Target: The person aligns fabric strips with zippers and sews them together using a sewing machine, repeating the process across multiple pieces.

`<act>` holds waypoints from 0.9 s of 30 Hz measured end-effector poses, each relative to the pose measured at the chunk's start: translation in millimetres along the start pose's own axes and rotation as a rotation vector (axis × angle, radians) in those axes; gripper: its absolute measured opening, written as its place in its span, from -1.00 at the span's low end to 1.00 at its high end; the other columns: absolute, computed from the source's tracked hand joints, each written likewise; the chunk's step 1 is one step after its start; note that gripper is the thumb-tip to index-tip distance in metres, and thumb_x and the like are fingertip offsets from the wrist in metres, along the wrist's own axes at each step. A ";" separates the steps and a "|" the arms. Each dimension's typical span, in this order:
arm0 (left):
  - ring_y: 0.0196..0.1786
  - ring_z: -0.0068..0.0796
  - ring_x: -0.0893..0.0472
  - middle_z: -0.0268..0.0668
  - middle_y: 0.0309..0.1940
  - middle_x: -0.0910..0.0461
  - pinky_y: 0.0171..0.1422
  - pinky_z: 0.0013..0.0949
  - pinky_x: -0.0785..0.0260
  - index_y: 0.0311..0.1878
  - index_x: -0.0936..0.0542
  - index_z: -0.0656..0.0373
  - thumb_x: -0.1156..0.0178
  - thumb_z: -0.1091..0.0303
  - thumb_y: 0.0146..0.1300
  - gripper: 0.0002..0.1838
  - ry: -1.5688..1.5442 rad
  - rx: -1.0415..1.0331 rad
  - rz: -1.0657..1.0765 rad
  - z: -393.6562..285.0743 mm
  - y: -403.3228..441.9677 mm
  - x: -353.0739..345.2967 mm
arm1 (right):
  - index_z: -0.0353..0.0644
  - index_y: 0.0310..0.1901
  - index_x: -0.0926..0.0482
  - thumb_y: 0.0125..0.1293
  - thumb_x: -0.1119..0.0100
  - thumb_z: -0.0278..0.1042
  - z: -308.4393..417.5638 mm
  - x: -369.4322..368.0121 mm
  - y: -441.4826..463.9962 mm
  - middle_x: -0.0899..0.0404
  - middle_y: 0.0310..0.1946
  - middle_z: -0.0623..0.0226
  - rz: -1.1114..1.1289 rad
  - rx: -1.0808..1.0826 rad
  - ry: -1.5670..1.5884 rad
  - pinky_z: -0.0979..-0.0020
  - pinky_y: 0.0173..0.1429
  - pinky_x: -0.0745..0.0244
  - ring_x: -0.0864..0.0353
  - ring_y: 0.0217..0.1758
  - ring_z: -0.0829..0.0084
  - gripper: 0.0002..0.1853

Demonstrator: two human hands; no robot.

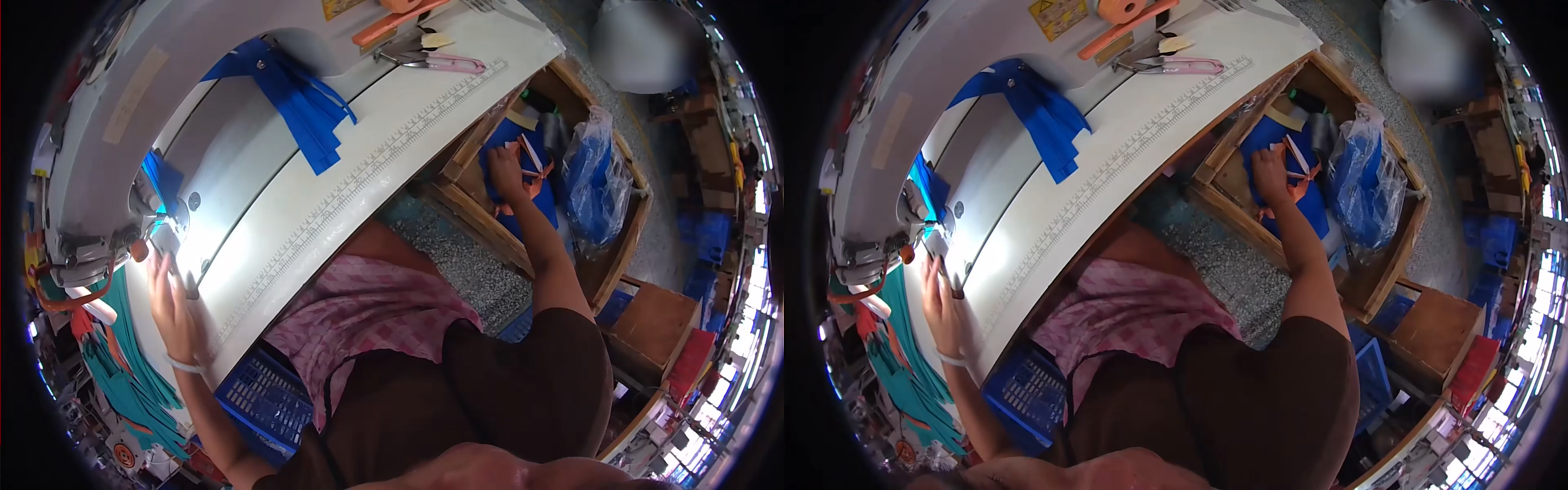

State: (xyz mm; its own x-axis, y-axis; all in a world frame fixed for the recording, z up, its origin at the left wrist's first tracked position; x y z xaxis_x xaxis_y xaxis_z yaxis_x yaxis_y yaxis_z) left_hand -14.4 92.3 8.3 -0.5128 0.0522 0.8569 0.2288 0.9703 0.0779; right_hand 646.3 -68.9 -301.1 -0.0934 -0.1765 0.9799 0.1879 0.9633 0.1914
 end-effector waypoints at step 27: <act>0.14 -0.46 -0.67 -0.25 0.10 -0.74 0.33 -0.40 -0.41 0.12 -0.64 0.30 -0.16 0.36 0.53 -0.75 -0.977 0.309 0.740 -242.4 -97.7 -415.4 | -0.17 -0.02 -0.52 0.13 -0.46 -0.42 115.8 153.9 -79.2 -0.59 0.01 0.18 -0.235 -0.021 0.810 0.16 0.18 -0.42 -0.55 0.03 0.08 -0.60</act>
State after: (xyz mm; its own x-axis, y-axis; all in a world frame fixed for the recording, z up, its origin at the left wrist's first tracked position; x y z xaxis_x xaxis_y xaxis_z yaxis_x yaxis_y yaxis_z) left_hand 376.9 -81.4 -231.7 -0.7709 0.6293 -0.0982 0.5870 0.6423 -0.4928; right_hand 503.9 -148.9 -172.0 0.5964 -0.4696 0.6510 0.2699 0.8811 0.3883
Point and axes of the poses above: each hand's wrist, its own y-axis towards the middle knuckle, its own x-axis out of the back of the hand, z = x × y, the point moved 10 cm from there along y, towards the middle knuckle
